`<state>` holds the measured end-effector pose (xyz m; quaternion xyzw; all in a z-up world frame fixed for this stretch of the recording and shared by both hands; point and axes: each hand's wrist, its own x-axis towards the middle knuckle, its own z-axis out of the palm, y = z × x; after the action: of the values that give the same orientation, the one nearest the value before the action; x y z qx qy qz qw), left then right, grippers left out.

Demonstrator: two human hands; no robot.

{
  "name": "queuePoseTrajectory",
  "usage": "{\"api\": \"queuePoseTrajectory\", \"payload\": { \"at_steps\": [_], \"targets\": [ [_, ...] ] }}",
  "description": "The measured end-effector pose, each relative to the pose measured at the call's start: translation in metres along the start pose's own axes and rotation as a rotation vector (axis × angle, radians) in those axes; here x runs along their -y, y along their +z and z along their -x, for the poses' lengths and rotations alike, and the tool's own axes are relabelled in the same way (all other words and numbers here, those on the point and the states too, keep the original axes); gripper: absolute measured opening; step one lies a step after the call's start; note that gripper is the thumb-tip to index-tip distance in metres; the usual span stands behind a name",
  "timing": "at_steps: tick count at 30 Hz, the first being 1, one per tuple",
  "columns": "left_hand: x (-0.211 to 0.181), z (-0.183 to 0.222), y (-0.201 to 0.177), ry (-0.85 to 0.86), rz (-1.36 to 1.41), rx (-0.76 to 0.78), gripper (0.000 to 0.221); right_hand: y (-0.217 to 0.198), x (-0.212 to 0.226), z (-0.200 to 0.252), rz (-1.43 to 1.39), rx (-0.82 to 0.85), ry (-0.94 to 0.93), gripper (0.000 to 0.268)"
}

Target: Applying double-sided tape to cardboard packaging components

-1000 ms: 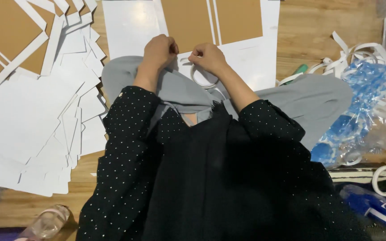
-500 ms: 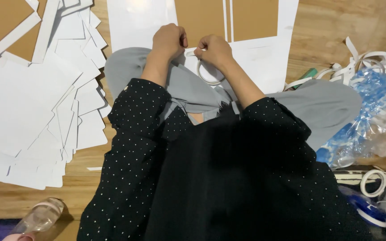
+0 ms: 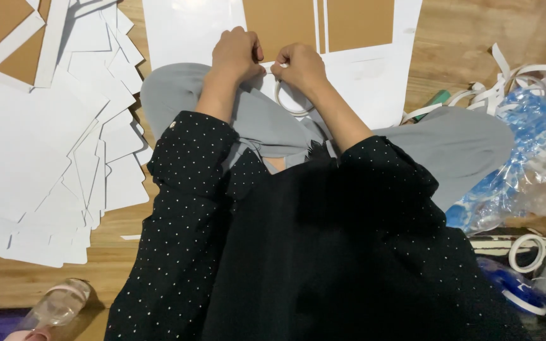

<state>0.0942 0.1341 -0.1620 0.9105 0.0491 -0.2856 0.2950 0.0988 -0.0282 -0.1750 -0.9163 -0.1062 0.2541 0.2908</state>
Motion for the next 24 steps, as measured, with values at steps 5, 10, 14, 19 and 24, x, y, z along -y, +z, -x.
{"api": "queuePoseTrajectory", "payload": {
  "at_steps": [5,10,14,19,24],
  "targets": [
    [0.008,-0.018,0.016,-0.003,-0.154,-0.046,0.022,0.006,-0.003,-0.003,0.049,-0.03,0.028,0.007],
    [0.011,-0.021,0.023,0.018,-0.149,-0.083,0.023,0.008,-0.002,-0.001,0.089,-0.053,0.024,0.009],
    [0.006,-0.025,0.024,-0.031,-0.256,-0.025,0.025,0.0,0.013,0.004,0.333,-0.076,0.013,0.018],
    [-0.003,-0.021,0.018,-0.051,-0.268,0.013,0.019,-0.016,0.014,0.001,0.64,-0.041,-0.017,0.035],
    [-0.006,-0.022,0.012,-0.042,-0.302,0.031,0.026,-0.099,-0.044,0.008,0.309,0.147,-0.007,0.046]
  ]
}}
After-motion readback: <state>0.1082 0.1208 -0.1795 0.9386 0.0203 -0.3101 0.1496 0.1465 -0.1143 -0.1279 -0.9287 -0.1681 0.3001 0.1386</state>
